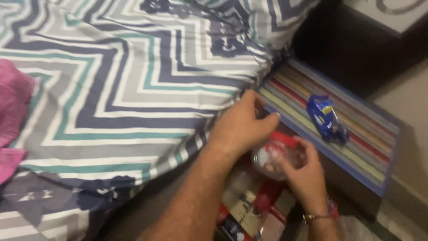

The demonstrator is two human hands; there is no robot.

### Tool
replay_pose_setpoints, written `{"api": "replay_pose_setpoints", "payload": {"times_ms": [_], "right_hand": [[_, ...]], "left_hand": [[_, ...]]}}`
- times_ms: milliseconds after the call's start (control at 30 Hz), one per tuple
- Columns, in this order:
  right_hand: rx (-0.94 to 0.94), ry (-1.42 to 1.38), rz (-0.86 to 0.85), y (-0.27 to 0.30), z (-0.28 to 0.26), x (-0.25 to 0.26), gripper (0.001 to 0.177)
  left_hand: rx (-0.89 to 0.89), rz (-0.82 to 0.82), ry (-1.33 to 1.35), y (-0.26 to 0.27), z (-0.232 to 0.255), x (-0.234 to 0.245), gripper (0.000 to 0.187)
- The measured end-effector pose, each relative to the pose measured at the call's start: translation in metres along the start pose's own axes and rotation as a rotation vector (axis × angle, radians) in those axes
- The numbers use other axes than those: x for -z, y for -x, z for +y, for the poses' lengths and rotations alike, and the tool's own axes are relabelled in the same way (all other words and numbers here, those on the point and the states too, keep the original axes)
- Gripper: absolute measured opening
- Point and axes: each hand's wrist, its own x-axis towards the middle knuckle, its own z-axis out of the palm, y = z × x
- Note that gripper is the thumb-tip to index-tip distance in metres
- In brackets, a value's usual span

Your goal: The person repeatedly moves various items between a bedside drawer and the bed surface. They handle a remote control, plastic containers, a snack packet, a red cup, a pink cloth, and a yellow folder, placing them on the bed or into the drawer multiple times.

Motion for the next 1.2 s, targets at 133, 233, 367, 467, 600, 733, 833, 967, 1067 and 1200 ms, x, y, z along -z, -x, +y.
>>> {"api": "replay_pose_setpoints", "payload": {"times_ms": [133,233,367,467,600,733,833,967,1067,1200], "right_hand": [[-0.061,0.127,-0.072,0.030,0.081,0.007,0.074],[-0.116,0.292,-0.048,0.058,0.141,-0.018,0.079],[-0.378,0.183,-0.075,0.066,0.203,-0.055,0.086],[-0.281,0.228,-0.250,0.071,0.238,-0.065,0.070],[-0.339,0.259,-0.304,0.068,0.266,-0.082,0.076],[-0.493,0.283,-0.425,0.070,0.281,-0.085,0.068],[-0.697,0.260,-0.485,0.072,0.289,-0.087,0.066],[-0.576,0.306,-0.435,0.077,0.304,-0.097,0.066],[-0.549,0.299,-0.430,0.079,0.310,-0.102,0.063],[-0.500,0.042,-0.509,0.069,0.307,-0.107,0.059]], "left_hand": [[-0.018,-0.064,-0.157,0.000,0.003,-0.008,0.060],[-0.004,-0.124,-0.230,0.005,0.008,-0.012,0.061],[-0.015,-0.170,-0.296,0.011,0.010,-0.013,0.063],[0.007,-0.216,-0.354,0.011,0.012,-0.012,0.067],[0.018,-0.233,-0.385,0.009,0.015,-0.010,0.068],[0.018,-0.254,-0.403,0.012,0.016,-0.012,0.070],[0.030,-0.284,-0.417,0.013,0.019,-0.013,0.070],[0.048,-0.314,-0.454,0.014,0.020,-0.014,0.071],[0.011,-0.287,-0.458,0.014,0.018,-0.014,0.070],[0.015,-0.304,-0.462,0.013,0.018,-0.015,0.070]]}}
